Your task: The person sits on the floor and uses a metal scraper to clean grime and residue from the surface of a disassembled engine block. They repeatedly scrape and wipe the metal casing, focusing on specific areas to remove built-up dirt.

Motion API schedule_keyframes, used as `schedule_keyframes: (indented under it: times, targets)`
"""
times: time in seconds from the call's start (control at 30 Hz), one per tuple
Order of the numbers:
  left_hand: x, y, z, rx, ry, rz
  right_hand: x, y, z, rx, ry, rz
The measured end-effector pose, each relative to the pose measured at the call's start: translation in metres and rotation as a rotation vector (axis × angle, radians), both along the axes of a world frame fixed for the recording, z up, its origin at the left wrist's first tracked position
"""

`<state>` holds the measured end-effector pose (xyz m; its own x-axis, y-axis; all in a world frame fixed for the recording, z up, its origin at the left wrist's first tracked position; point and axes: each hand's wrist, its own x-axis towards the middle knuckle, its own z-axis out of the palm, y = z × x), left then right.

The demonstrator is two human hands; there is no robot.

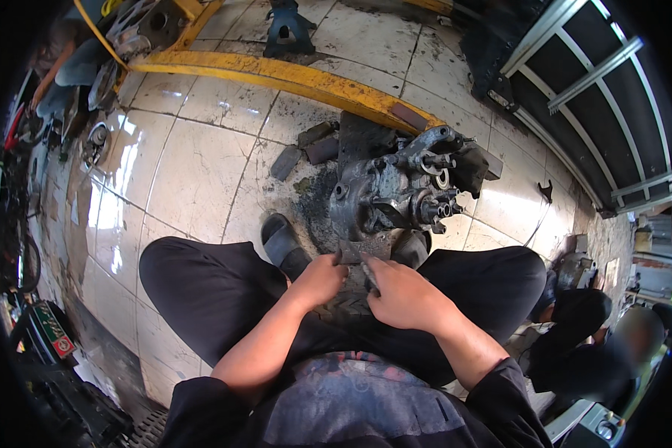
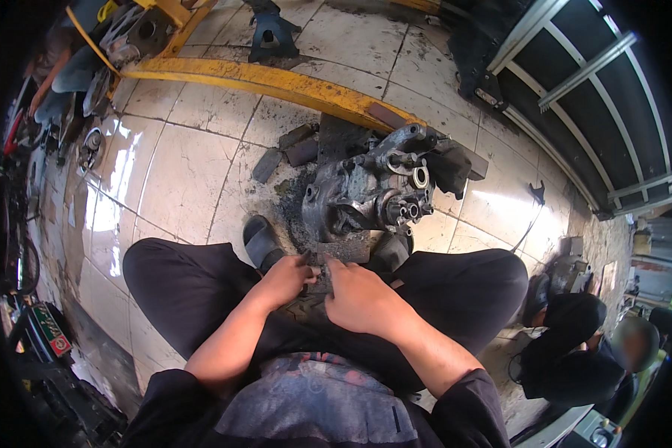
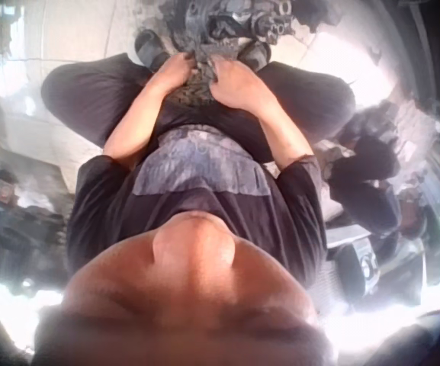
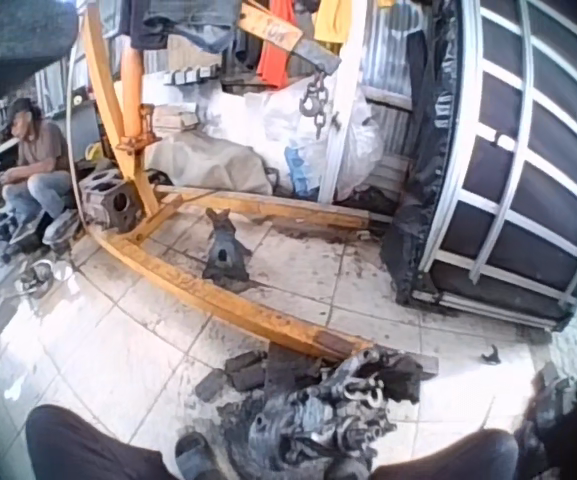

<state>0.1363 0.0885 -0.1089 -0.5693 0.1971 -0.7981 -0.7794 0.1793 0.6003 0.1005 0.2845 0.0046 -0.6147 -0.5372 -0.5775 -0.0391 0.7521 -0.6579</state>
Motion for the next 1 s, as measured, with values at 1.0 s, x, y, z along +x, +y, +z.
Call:
schedule_keyframes:
  times: [1.0]
  targets:
    - [0.035, 0.060, -0.030, -0.110, 0.091, 0.339, 0.016, 0.030, -0.038, -0.137, 0.172, -0.402]
